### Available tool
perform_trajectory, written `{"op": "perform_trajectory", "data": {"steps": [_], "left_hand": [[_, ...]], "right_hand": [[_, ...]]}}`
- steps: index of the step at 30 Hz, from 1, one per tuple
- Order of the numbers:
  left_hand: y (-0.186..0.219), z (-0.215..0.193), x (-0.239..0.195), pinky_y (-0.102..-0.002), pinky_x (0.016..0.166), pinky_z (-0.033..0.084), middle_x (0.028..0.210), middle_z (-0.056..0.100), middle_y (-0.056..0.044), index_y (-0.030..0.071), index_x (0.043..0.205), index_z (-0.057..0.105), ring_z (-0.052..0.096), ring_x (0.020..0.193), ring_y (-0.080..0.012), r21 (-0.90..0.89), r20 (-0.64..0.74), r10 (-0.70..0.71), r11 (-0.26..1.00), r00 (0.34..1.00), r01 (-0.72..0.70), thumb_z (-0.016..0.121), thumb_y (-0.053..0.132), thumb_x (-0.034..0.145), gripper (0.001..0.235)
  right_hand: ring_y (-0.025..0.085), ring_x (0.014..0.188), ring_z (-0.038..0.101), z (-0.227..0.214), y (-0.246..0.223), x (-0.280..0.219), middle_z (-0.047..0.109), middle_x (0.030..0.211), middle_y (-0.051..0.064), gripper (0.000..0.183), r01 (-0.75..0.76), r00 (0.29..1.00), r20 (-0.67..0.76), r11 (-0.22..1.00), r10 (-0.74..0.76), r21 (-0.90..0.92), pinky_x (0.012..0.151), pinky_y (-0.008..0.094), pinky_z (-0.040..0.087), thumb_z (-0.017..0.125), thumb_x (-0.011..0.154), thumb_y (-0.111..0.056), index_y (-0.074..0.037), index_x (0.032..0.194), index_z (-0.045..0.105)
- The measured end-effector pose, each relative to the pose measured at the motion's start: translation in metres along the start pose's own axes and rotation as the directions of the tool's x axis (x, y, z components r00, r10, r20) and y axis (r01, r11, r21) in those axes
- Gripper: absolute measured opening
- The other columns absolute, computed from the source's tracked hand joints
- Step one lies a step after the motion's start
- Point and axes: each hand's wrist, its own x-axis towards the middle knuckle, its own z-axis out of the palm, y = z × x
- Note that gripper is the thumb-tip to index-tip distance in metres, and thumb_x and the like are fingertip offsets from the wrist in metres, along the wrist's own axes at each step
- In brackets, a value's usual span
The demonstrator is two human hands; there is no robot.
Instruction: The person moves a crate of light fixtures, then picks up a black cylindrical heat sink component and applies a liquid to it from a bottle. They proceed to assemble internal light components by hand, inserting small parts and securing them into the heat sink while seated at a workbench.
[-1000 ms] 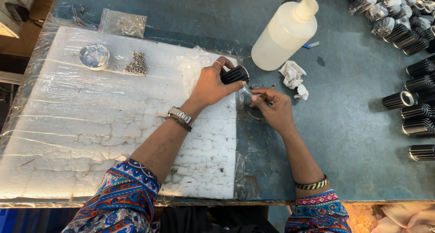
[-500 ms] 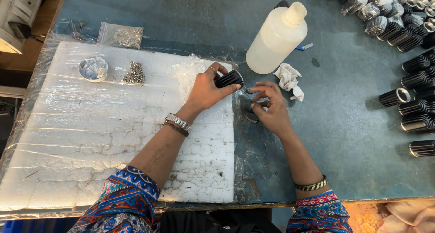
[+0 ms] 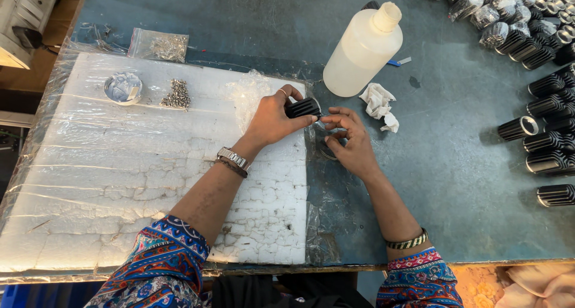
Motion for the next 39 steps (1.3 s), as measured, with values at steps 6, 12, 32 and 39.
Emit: {"op": "perform_trajectory", "data": {"steps": [6,12,32,39], "left_hand": [[0.000,0.000,0.000,-0.029,0.059,0.060,0.080,0.074,-0.014,0.005,0.108,0.064,0.076,0.068,-0.0209,0.009,0.018,-0.035,0.999,0.999,0.035,0.086,0.046,0.074,0.058],[0.003,-0.002,0.000,-0.028,0.057,0.058,0.077,0.074,-0.013,0.005,0.107,0.065,0.074,0.064,-0.0190,-0.033,-0.016,-0.047,0.998,0.999,0.047,0.086,0.043,0.075,0.054],[0.004,-0.002,-0.001,-0.029,0.058,0.058,0.077,0.074,-0.013,0.003,0.106,0.065,0.074,0.065,-0.0193,-0.046,-0.036,-0.028,0.999,0.999,0.026,0.086,0.042,0.074,0.055],[0.002,-0.001,0.000,-0.029,0.059,0.059,0.078,0.074,-0.014,0.003,0.108,0.065,0.075,0.067,-0.0202,-0.048,-0.029,-0.034,0.998,0.999,0.033,0.086,0.042,0.074,0.056]], "right_hand": [[0.014,0.110,0.064,-0.001,0.003,-0.001,0.051,0.142,0.009,0.039,0.009,1.000,-0.007,1.000,-0.009,0.014,0.084,0.027,0.059,0.060,0.082,0.012,-0.006,0.115,0.069],[0.012,0.101,0.067,-0.002,0.031,0.000,0.064,0.118,0.007,0.017,0.052,0.996,-0.077,0.996,-0.046,0.078,0.085,0.026,0.058,0.059,0.084,0.014,0.000,0.090,0.065],[0.010,0.078,0.070,0.002,0.039,0.001,0.072,0.084,0.003,0.027,-0.097,0.994,-0.018,0.974,0.103,0.203,0.073,0.025,0.059,0.064,0.103,-0.025,0.000,0.095,0.069],[0.011,0.088,0.068,0.001,0.031,-0.001,0.070,0.099,0.005,0.031,-0.033,0.998,-0.048,0.978,0.043,0.205,0.080,0.025,0.055,0.054,0.108,-0.027,-0.001,0.113,0.072]]}}
